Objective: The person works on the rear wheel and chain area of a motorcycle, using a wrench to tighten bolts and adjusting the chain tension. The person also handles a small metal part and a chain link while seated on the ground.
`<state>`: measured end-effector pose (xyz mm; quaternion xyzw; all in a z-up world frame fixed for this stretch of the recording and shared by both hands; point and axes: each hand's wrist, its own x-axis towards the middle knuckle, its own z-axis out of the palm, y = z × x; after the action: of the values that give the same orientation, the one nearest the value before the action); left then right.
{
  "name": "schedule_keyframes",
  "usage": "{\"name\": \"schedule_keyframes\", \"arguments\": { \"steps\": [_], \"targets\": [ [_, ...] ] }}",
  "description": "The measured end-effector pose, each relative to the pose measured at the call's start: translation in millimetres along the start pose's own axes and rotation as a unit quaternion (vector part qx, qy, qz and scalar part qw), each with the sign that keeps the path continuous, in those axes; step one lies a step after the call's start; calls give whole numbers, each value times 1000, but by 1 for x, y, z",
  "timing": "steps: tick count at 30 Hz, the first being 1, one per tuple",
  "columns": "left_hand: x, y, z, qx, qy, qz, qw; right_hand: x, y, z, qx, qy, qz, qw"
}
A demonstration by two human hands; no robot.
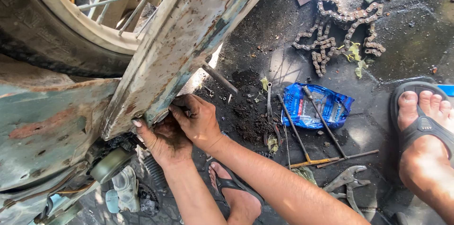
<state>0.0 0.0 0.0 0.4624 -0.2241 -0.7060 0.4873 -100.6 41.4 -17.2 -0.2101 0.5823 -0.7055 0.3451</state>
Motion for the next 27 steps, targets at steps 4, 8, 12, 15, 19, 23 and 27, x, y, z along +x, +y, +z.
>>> {"name": "schedule_keyframes", "arguments": {
  "steps": [4,8,12,15,19,23,27],
  "targets": [
    [-4,0,8,31,-2,22,999,-2,0,3,24,-19,63,998],
    [-2,0,4,6,2,21,1000,-3,4,5,21,-4,26,999],
    [-1,-1,2,13,-2,29,1000,-9,7,14,51,26,110,992],
    [-2,0,5,15,-5,24,1000,-13,12,21,174,35,193,965],
    [0,1,2,21,-14,29,999,-14,16,27,230,51,197,952],
    [1,4,2,25,-29,13,999,-15,17,33,285,79,229,927],
    [0,7,5,35,-32,-8,999,-13,17,36,305,103,287,902]
  ]
}}
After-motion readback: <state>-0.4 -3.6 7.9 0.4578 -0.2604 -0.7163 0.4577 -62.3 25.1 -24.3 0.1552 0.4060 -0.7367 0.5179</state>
